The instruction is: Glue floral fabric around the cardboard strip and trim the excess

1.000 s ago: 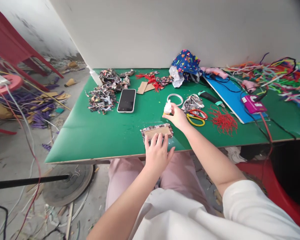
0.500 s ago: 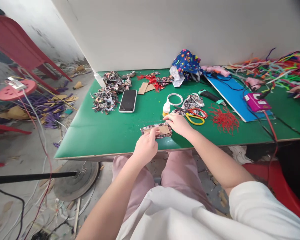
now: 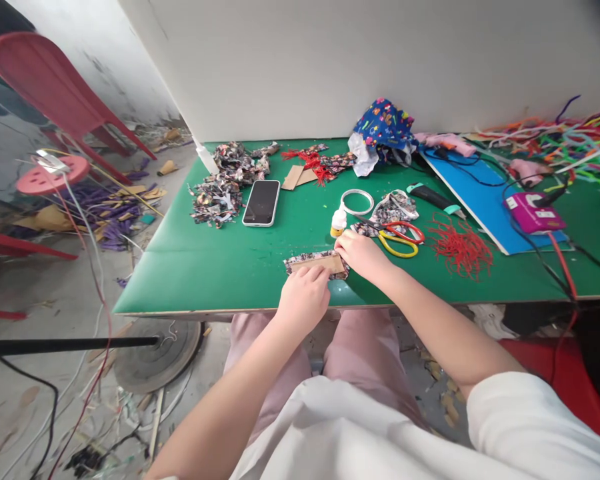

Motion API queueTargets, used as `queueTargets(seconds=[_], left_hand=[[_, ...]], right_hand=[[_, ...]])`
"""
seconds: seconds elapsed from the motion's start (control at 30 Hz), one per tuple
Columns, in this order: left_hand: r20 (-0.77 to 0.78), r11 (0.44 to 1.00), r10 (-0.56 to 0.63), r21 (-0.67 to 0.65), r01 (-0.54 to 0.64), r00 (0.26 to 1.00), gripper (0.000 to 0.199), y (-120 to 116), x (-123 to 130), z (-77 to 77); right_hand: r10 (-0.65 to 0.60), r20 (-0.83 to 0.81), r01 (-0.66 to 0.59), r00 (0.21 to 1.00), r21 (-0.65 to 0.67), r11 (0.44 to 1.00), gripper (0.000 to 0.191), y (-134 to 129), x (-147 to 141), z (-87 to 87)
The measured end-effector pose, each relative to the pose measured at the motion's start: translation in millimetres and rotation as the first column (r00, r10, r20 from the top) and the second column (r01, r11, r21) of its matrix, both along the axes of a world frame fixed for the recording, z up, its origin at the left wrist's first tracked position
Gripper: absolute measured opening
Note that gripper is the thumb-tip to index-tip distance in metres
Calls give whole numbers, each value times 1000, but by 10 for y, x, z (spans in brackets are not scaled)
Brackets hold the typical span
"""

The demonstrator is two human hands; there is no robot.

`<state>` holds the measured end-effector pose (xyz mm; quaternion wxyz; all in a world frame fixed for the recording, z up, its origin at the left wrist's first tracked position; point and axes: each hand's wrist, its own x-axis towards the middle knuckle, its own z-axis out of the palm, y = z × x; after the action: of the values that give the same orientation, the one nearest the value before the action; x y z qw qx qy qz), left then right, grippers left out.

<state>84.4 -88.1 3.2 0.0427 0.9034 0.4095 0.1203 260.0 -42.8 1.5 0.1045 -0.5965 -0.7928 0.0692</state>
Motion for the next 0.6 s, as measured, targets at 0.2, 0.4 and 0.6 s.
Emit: queueTargets(seconds=[0.2,0.4,0.6], left_hand=[[-41,1000,-3,28,4,999,28,-29,32,-36],[-8,1000,2,30,-1,1000,27,-23,27,-53],[7,1000,4,27,-4,1000,26,-26,34,-52]], right_hand=[[-9,-100,5,995,-41,999,16,15,65,30],[-3,-80,-3,997,-81,997,18,22,51,53],[58,-126,-57,990,12,998,16,-14,82,0]])
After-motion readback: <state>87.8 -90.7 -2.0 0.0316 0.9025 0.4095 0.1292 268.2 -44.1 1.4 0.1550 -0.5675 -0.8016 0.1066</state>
